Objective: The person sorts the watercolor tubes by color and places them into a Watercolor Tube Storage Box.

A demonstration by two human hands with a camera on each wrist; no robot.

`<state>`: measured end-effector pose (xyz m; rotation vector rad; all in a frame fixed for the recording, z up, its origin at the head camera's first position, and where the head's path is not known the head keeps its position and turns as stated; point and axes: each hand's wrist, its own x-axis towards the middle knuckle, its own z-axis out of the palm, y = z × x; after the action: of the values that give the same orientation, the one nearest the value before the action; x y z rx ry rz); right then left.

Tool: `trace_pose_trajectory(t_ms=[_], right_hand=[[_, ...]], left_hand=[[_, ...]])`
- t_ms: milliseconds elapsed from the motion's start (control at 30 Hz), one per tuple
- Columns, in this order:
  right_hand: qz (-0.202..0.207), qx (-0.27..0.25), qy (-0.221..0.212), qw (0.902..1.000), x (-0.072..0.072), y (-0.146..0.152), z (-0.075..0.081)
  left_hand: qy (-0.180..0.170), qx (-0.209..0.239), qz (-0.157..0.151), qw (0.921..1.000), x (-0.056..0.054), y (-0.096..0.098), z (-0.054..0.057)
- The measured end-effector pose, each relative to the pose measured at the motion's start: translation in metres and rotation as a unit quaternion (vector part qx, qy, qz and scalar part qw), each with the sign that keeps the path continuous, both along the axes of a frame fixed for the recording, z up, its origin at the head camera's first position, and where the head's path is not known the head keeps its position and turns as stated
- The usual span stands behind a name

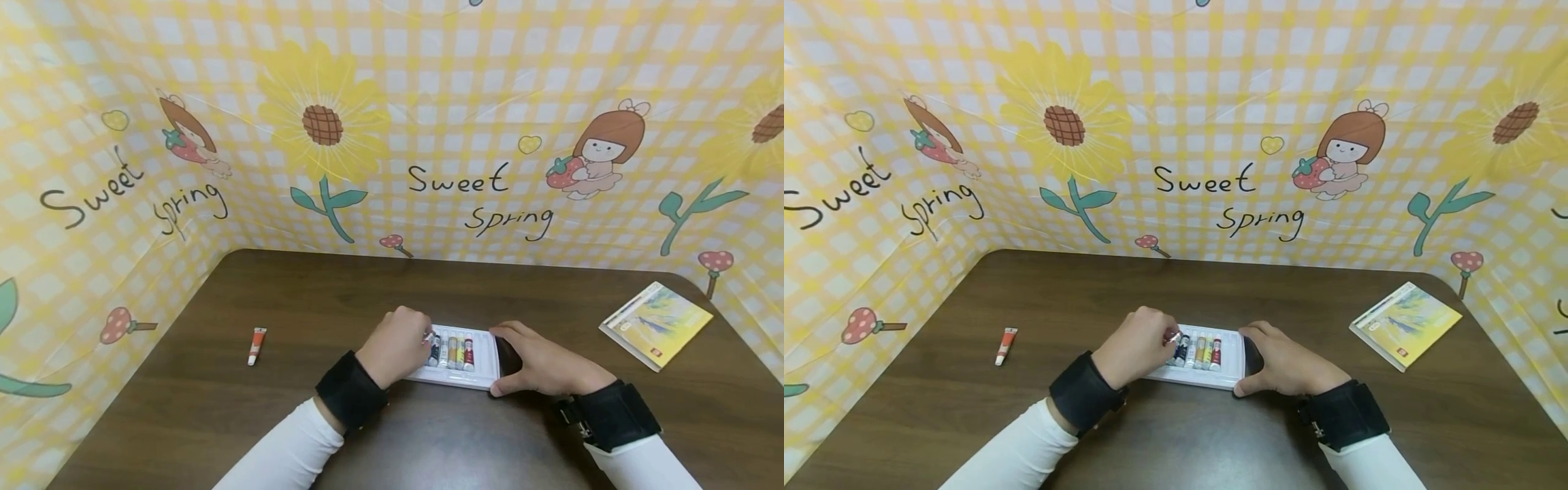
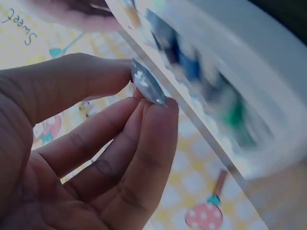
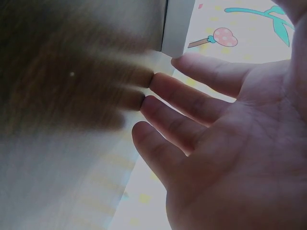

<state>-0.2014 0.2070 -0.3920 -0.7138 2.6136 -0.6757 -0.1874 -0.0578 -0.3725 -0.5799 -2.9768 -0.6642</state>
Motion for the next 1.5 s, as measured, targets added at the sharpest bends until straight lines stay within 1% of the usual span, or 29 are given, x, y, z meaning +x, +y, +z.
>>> trace_pose_trajectory(t_ms=[67,133,300,367,567,700,933,1167,1367,1500], right_hand=[[0.002,-0.001,0.002,1.0000,0.000,0.000,0.000],[0.001,-0.003,0.002,1.0000,0.000,0.001,-0.001],[0.010,-0.009,0.013,0.9998,-0.002,0.001,-0.002],[0.015,-0.013,0.021,0.9996,-0.002,0.000,-0.002],[0.019,-0.020,0.025,0.9993,-0.004,0.001,-0.001],[0.022,-0.025,0.027,0.9991,-0.005,0.001,-0.001],[0.026,-0.028,0.031,0.9988,-0.005,0.002,-0.003],[0.022,-0.024,0.031,0.9990,-0.005,0.004,-0.002],[0.018,-0.019,0.027,0.9993,-0.005,0.004,-0.001],[0.018,-0.018,0.028,0.9993,-0.005,0.004,0.000]], left_hand=[[0.000,-0.008,-0.005,1.0000,-0.001,0.011,-0.001],[0.008,-0.017,-0.014,0.9997,-0.002,0.022,-0.002],[0.008,-0.024,-0.028,0.9993,-0.005,0.044,-0.008],[0.011,-0.028,-0.025,0.9992,-0.006,0.051,-0.010],[0.038,-0.048,-0.023,0.9979,-0.008,0.066,-0.014],[0.037,-0.057,-0.021,0.9975,-0.006,0.074,-0.015],[0.056,-0.089,-0.012,0.9944,-0.005,0.080,-0.018],[0.044,-0.113,-0.013,0.9925,-0.003,0.077,-0.016],[0.063,-0.162,-0.013,0.9847,0.000,0.077,-0.017],[0.074,-0.181,-0.019,0.9804,0.000,0.076,-0.019]])
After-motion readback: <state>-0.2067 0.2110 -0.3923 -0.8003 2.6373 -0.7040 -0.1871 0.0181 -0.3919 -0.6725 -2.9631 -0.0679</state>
